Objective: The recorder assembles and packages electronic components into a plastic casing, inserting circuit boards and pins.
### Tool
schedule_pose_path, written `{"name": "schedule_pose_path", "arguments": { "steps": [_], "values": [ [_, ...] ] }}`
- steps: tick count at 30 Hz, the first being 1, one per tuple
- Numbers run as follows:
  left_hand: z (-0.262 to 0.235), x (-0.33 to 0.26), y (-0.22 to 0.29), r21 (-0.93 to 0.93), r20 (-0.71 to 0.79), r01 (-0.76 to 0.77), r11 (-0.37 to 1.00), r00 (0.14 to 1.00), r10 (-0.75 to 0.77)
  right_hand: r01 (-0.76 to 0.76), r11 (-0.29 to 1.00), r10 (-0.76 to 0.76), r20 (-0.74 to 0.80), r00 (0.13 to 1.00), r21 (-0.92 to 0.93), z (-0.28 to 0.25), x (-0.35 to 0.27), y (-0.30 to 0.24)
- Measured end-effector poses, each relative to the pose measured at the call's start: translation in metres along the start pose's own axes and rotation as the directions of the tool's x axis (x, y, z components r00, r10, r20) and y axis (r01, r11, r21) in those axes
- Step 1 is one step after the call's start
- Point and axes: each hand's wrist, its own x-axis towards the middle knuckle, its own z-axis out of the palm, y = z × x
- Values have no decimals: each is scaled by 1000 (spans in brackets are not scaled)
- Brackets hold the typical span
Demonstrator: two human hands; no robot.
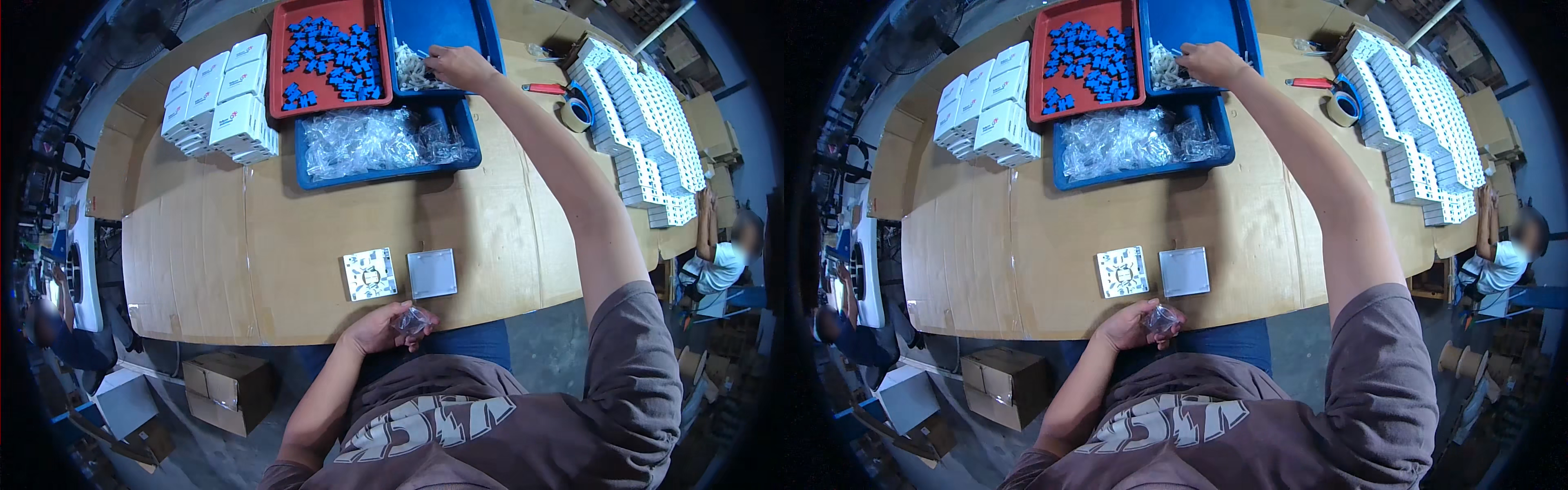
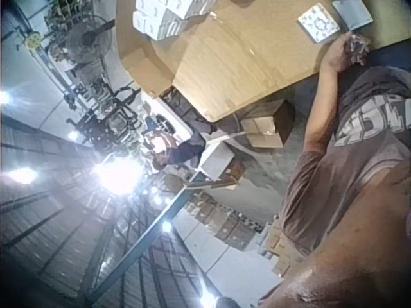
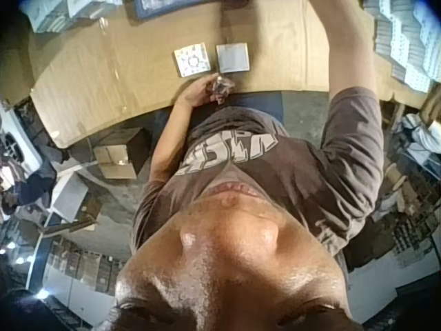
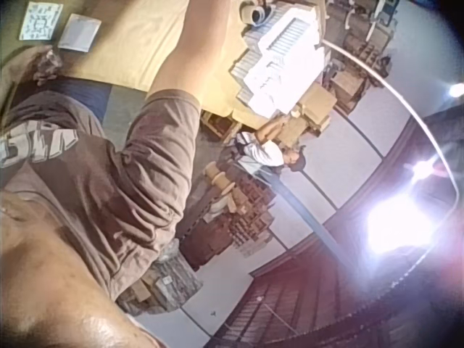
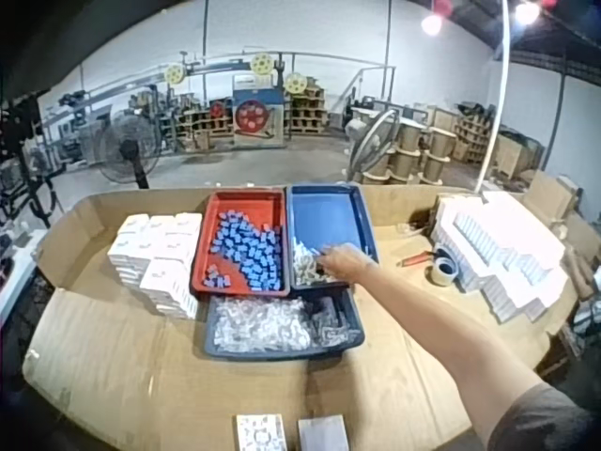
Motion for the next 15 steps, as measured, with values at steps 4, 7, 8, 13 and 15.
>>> {"name": "schedule_pose_path", "arguments": {
  "steps": [4, 7, 8, 13, 15],
  "values": [
    [1, 2, 1, 4, 2, -5, 1000, 1000, 5, 25, 999, -24, 11, 1000, -42, 3, -1, 4],
    [-1, 1, -1, -15, 12, -10, 1000, 1000, 10, 52, 995, -49, 39, 998, -90, 1, 2, 0],
    [-1, 0, -2, -17, 9, -12, 1000, 1000, 12, 57, 993, -50, 67, 996, -99, -1, 5, -3],
    [0, 0, 1, 16, -5, -13, 1000, 1000, 13, -59, 997, 60, -16, 998, 56, 6, 3, 7],
    [1, 1, 1, 17, -13, -15, 1000, 1000, 15, -63, 994, 68, -49, 996, 93, 7, -2, 15]
  ]
}}
